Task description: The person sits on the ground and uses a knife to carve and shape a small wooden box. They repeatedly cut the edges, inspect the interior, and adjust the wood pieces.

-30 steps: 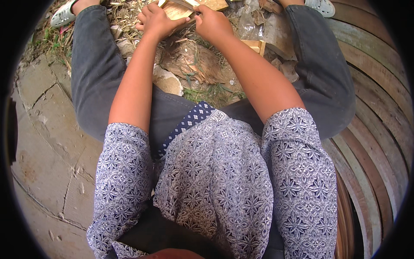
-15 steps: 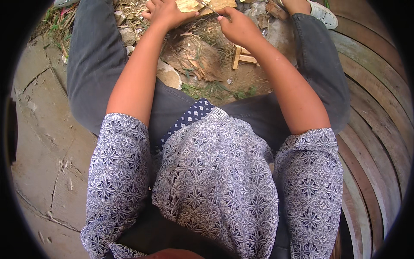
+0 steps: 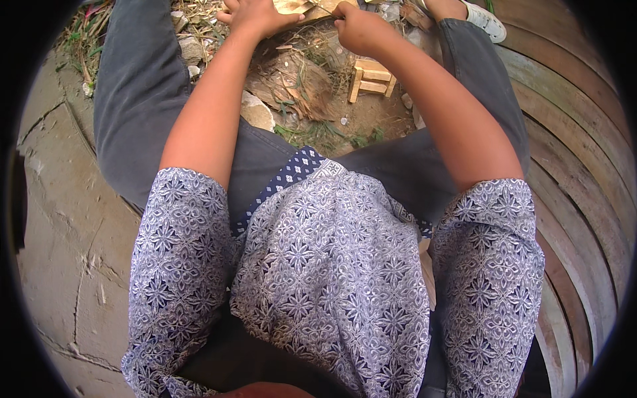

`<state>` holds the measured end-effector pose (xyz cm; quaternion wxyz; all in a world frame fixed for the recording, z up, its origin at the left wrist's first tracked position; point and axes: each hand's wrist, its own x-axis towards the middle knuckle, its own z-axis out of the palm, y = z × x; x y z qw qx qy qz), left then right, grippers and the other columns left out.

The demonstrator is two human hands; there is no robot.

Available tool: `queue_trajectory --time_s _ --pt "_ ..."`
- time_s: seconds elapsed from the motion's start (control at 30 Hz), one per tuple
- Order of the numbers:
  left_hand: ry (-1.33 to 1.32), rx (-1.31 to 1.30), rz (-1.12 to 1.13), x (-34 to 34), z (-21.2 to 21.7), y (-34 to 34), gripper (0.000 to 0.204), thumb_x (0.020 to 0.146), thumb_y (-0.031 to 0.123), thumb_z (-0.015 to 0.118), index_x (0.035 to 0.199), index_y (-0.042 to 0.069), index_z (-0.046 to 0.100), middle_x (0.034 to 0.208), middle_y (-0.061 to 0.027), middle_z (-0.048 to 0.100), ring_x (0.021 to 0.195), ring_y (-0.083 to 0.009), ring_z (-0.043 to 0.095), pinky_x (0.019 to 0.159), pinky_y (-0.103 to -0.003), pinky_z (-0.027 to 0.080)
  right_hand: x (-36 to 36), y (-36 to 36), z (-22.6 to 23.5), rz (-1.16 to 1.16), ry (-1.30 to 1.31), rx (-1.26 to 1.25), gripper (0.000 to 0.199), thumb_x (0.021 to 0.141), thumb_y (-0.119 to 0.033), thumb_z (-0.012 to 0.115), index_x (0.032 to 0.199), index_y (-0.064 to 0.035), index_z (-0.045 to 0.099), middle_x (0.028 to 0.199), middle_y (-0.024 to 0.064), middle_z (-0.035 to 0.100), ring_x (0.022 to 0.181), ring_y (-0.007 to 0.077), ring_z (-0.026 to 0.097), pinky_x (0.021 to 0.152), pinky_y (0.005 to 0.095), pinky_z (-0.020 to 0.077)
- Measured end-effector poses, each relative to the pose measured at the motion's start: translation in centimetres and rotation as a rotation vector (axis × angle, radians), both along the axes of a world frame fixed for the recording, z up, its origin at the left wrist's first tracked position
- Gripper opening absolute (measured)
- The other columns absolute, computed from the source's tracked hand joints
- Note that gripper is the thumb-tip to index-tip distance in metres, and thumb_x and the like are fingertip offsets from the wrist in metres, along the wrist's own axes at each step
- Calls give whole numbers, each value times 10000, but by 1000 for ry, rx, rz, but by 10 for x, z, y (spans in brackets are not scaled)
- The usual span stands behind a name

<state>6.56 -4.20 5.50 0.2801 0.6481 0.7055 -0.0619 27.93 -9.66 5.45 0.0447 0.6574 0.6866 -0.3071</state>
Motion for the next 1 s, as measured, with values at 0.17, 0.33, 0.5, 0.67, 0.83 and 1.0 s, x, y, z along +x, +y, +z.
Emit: queue_trajectory --time_s 0.17,0.33,0.5,0.67,0.83,1.0 --pt "31 1 18 1 -5 3 1201 632 585 886 1495 -4 294 1527 -203 353 1427 -383 328 1154 -591 251 -15 -14 -12 -57 -81 73 279 1005 -266 564 1257 -146 561 897 221 715 874 444 687 767 528 542" --pt "4 14 16 1 -5 3 1184 606 603 889 1466 2 341 1519 -205 369 1432 -387 329 1155 -591 263 -46 -25 -1 -184 -147 75 269 1002 -274 546 1246 -163 566 913 230 716 889 452 687 774 547 538" --pt "22 87 22 0 -23 3 1206 598 594 892 1479 -1 323 1511 -198 372 1426 -382 336 1170 -602 241 -59 -35 -10 -323 -108 100 241 997 -263 549 1216 -167 579 932 213 729 898 433 692 777 540 538" --pt "-8 -10 16 -1 -4 3 1219 607 581 893 1499 -3 303 1554 -210 336 1455 -375 310 1181 -597 227 -59 -44 -12 -598 135 156 336 995 -293 562 1306 -166 574 952 169 731 930 361 705 811 476 539" --pt "47 46 18 -1 -23 2 1179 632 565 889 1482 0 300 1508 -197 358 1439 -379 315 1160 -602 249 -11 -46 -8 -780 248 418 411 1001 -346 593 1360 -149 563 823 86 675 750 180 621 712 371 494" --pt "3 18 19 -1 -7 4 1176 621 558 896 1474 6 303 1488 -200 365 1429 -385 310 1152 -597 253 -24 -51 1 -544 372 -61 376 982 -345 603 1319 -181 627 937 155 714 832 264 687 769 403 522"
